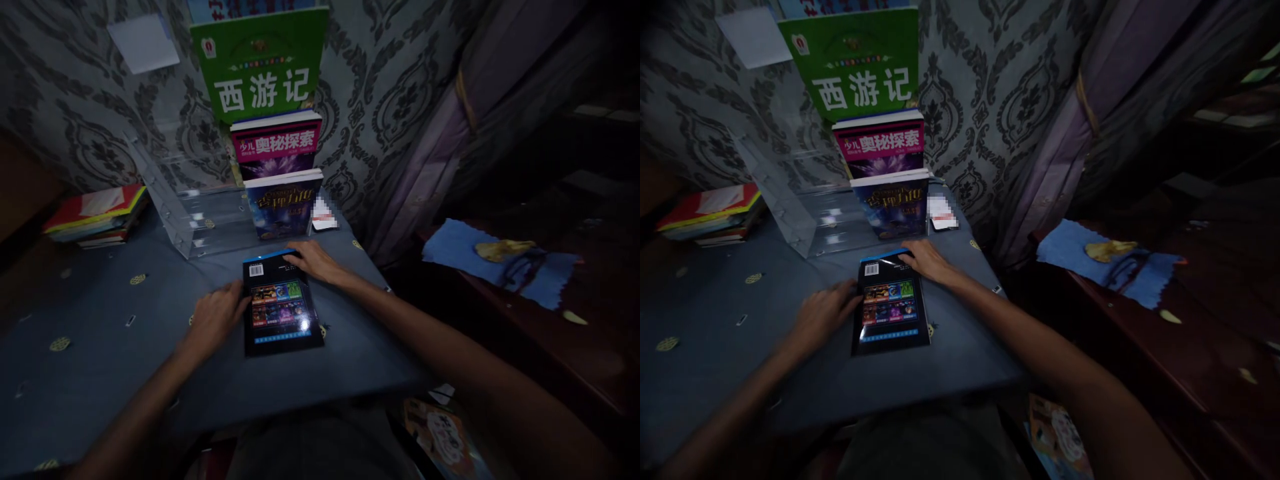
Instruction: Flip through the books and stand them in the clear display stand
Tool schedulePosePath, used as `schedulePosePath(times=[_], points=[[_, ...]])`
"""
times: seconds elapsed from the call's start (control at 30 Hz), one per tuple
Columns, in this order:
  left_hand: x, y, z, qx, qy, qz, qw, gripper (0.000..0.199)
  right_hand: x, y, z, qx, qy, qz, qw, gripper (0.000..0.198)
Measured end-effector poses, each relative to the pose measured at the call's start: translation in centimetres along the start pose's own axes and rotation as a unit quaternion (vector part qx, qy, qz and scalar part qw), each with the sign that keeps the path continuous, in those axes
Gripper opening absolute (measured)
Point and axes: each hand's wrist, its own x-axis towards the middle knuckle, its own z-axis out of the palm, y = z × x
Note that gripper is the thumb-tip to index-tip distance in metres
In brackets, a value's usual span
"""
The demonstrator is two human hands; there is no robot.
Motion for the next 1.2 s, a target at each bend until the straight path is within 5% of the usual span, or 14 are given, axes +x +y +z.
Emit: schedulePosePath(times=[0.13,0.37,0.5,0.63,0.97,1.2], points=[[2.2,-1.1,1.9,-0.024,0.104,0.105,0.989,0.031,-0.1,0.4,0.3,-0.012,0.001,-0.010,1.000,0.013],[3.8,-2.8,3.8,-0.020,0.122,0.153,0.981,0.037,-0.9,-1.6,1.4,-0.157,0.082,-0.021,0.984,0.028],[3.7,-2.9,4.2,-0.025,0.142,0.157,0.977,0.039,-2.0,-5.3,4.9,-0.064,0.012,-0.165,0.984,0.053],[3.5,-2.8,4.3,-0.030,0.141,0.156,0.977,0.038,-2.8,-6.7,7.1,-0.021,-0.014,-0.157,0.987,0.065],[3.6,-2.5,3.8,-0.044,0.124,0.145,0.981,0.040,-4.1,-0.3,3.3,-0.039,0.044,-0.048,0.997,0.048],[3.8,-3.0,3.3,-0.058,0.115,0.154,0.980,0.039,-4.0,1.1,2.7,0.028,0.072,-0.008,0.997,0.046]])
